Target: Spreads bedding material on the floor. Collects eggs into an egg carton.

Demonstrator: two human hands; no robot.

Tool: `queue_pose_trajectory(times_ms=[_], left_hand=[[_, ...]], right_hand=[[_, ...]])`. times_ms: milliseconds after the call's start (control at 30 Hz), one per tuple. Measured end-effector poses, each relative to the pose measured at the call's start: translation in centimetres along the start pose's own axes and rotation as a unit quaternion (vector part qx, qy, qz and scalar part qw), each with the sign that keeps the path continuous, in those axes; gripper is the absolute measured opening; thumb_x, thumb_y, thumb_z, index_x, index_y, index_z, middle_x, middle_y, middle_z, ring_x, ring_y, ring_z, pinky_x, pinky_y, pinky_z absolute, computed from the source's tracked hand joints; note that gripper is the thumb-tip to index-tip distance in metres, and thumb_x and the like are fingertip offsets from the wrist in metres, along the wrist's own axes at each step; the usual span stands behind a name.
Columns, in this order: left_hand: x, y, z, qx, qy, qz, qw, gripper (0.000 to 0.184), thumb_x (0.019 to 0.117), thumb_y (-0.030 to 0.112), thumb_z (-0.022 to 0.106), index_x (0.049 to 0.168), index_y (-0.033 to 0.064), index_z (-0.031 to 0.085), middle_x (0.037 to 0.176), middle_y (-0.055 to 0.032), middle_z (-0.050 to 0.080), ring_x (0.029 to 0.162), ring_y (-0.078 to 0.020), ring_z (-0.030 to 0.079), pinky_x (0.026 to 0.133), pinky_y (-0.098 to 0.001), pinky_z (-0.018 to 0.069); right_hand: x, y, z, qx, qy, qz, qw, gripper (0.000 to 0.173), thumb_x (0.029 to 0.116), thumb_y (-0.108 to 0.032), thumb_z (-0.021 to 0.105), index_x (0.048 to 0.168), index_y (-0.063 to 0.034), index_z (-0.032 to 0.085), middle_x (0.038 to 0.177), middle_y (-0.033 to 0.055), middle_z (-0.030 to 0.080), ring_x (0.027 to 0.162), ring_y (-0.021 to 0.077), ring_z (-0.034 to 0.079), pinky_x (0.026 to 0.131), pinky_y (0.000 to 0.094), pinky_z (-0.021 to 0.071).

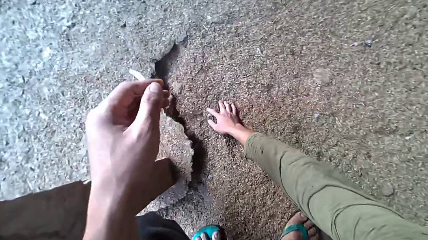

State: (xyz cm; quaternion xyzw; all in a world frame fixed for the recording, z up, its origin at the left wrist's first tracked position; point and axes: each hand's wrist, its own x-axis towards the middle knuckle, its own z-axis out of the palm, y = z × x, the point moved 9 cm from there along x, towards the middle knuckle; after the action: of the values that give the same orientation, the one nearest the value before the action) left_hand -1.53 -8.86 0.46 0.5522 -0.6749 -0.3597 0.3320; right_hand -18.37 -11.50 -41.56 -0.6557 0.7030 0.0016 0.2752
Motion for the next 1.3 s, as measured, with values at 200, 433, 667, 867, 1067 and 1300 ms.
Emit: queue_pose_trajectory(times_ms=[200,433,667,867,1067,1300], left_hand=[[-0.2,1.6,0.2,0.009,-0.005,0.035,0.999,0.026,0.1072,0.029,0.052,0.117,0.0116,0.068,0.102,0.0039,0.073,0.094,-0.0058,0.071,0.086,-0.0258,0.0604],[0.3,1.7,2.0,-0.051,-0.026,0.043,0.997,0.023,0.1064,0.026,0.052,0.113,0.0113,0.069,0.099,0.0046,0.074,0.093,-0.0063,0.072,0.085,-0.0262,0.0620],[0.0,1.4,2.3,-0.052,-0.045,0.048,0.996,0.024,0.1067,0.027,0.052,0.113,0.0115,0.069,0.098,0.0056,0.074,0.093,-0.0060,0.072,0.084,-0.0261,0.0621],[-0.3,1.8,1.5,-0.025,-0.032,0.050,0.998,0.026,0.1073,0.028,0.052,0.116,0.0114,0.069,0.103,0.0028,0.074,0.093,-0.0075,0.072,0.086,-0.0271,0.0610],[-0.2,1.8,1.4,-0.049,-0.025,0.046,0.997,0.024,0.1070,0.026,0.052,0.116,0.0109,0.069,0.101,0.0037,0.073,0.094,-0.0065,0.072,0.085,-0.0255,0.0610],[-0.3,1.4,2.1,-0.037,-0.061,0.050,0.996,0.026,0.1075,0.028,0.051,0.118,0.0111,0.068,0.103,0.0040,0.073,0.095,-0.0063,0.071,0.088,-0.0265,0.0605]], right_hand=[[-4.4,-0.1,1.3,0.046,-0.048,0.030,0.997,0.067,0.0863,-0.073,0.058,0.146,-0.0420,0.056,0.152,0.0223,0.047,0.141,0.0410,0.044,0.113,0.0633,0.0349],[-15.4,-7.4,4.7,0.070,-0.225,-0.044,0.971,0.059,0.0840,-0.065,0.068,0.134,-0.0329,0.067,0.161,0.0209,0.037,0.148,0.0490,0.029,0.106,0.0777,0.0321],[-12.2,-6.3,-1.7,0.148,-0.109,-0.048,0.982,0.050,0.0973,-0.053,0.060,0.141,-0.0307,0.063,0.156,0.0147,0.048,0.140,0.0384,0.047,0.108,0.0655,0.0396],[-2.1,-1.2,2.3,0.124,-0.026,0.026,0.992,0.069,0.0937,-0.058,0.060,0.154,-0.0274,0.048,0.160,0.0162,0.042,0.150,0.0372,0.035,0.121,0.0620,0.0270],[-8.8,-7.8,5.0,0.127,-0.155,0.001,0.980,0.071,0.0873,-0.062,0.066,0.143,-0.0182,0.061,0.149,0.0184,0.054,0.139,0.0413,0.047,0.112,0.0645,0.0383],[-15.7,-11.0,3.8,0.053,-0.326,-0.111,0.937,0.063,0.0939,-0.061,0.062,0.142,-0.0196,0.061,0.149,0.0229,0.051,0.135,0.0471,0.048,0.102,0.0724,0.0401]])
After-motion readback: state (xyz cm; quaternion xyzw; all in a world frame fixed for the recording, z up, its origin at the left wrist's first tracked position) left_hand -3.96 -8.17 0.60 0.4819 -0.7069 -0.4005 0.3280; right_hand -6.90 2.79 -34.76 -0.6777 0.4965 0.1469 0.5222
